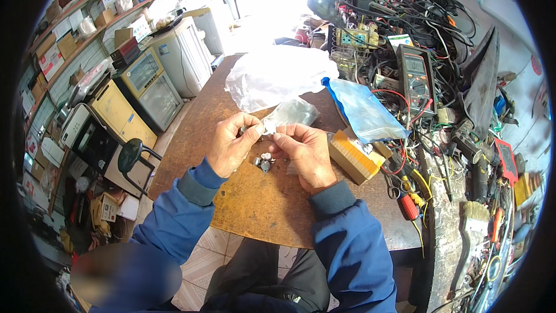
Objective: The person handles small metallic electronic components on a cluttered workbench, repeatedly picking them up, turning them over, and placing them back down. The person also briefly uses a magnifying glass to view the components before continuing to sort them by hand.
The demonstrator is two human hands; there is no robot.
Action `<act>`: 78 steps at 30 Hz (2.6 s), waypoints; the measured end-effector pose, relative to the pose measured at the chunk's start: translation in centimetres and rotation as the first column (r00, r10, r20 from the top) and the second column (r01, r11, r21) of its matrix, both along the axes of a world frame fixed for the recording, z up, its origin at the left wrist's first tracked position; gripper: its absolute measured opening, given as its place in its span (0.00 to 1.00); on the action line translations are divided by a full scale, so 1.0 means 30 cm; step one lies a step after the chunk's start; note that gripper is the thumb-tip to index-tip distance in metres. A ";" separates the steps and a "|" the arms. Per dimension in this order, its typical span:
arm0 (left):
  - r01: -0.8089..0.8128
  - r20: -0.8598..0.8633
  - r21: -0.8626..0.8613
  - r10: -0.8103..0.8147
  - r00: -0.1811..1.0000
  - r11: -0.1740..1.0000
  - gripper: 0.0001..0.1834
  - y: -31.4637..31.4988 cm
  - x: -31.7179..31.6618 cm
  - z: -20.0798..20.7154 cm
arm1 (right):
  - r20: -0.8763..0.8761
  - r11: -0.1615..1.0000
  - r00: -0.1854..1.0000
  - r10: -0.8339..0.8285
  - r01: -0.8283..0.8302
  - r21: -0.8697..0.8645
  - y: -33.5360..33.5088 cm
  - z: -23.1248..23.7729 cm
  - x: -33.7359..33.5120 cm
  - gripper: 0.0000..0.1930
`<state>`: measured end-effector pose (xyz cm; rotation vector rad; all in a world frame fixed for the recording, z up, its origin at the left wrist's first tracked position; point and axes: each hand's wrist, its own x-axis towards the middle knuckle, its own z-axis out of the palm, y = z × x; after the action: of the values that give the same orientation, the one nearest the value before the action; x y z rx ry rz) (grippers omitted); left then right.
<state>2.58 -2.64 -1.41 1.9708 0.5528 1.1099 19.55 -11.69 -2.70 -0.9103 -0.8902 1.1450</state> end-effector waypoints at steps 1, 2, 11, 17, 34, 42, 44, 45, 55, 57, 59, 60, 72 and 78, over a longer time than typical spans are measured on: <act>-0.004 0.007 0.008 0.003 1.000 1.000 0.12 0.004 0.001 -0.006 | 0.006 1.000 1.000 0.009 -0.009 -0.002 -0.001 0.000 -0.001 0.04; -0.007 0.015 0.017 0.007 1.000 1.000 0.12 0.006 0.000 -0.008 | 0.015 1.000 1.000 0.011 -0.012 0.002 0.000 -0.001 -0.002 0.04; 0.019 0.030 -0.058 -0.017 0.999 0.998 0.11 0.006 -0.001 -0.009 | 0.060 1.000 0.998 0.013 -0.011 -0.028 -0.003 0.006 -0.010 0.05; 0.059 -0.097 -0.110 -0.070 0.993 0.992 0.12 -0.018 -0.002 0.019 | 0.017 0.997 0.997 -0.077 0.076 0.026 -0.006 0.007 0.000 0.06; 0.137 -0.235 -0.153 -0.170 0.957 0.979 0.15 -0.026 -0.010 0.030 | 0.028 0.983 0.992 -0.120 0.115 0.140 0.009 -0.003 -0.005 0.11; 0.108 -0.188 -0.161 -0.138 0.972 0.981 0.14 -0.028 -0.006 0.025 | 0.014 0.990 0.995 -0.094 0.092 0.108 0.012 -0.010 -0.005 0.06; 0.111 -0.170 -0.187 -0.143 0.975 0.976 0.14 -0.030 -0.008 0.025 | 0.020 0.993 0.995 -0.097 0.095 0.071 0.008 -0.003 -0.007 0.05; 0.107 -0.178 -0.182 -0.140 0.974 0.977 0.14 -0.028 -0.009 0.022 | 0.027 0.994 0.995 -0.098 0.096 0.055 0.006 -0.001 -0.007 0.06; 0.097 -0.193 -0.199 -0.136 0.972 0.975 0.15 -0.018 -0.008 0.010 | 0.023 0.991 0.992 -0.122 0.121 0.056 0.004 0.005 -0.012 0.06; 0.099 -0.191 -0.195 -0.137 0.972 0.976 0.15 -0.018 -0.008 0.010 | 0.026 0.991 0.992 -0.120 0.118 0.066 0.006 0.002 -0.009 0.06; 0.102 -0.187 -0.194 -0.139 0.973 0.976 0.15 -0.016 -0.007 0.007 | 0.029 0.991 0.992 -0.122 0.120 0.068 0.006 0.001 -0.008 0.06; 0.102 -0.188 -0.195 -0.140 0.972 0.975 0.15 -0.016 -0.007 0.007 | 0.030 0.990 0.992 -0.124 0.122 0.065 0.006 0.001 -0.009 0.06; 0.126 -0.182 -0.192 -0.161 0.970 0.973 0.15 -0.013 -0.011 0.007 | 0.030 0.991 0.993 -0.115 0.112 0.078 0.004 0.001 -0.009 0.07; 0.122 -0.188 -0.211 -0.163 0.969 0.970 0.14 -0.020 -0.010 0.015 | 0.032 0.991 0.993 -0.112 0.109 0.074 0.004 0.005 -0.010 0.07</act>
<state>2.28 -3.26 -0.97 1.9266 0.5941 0.7389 19.27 -11.58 -2.55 -0.9122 -0.8942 0.9979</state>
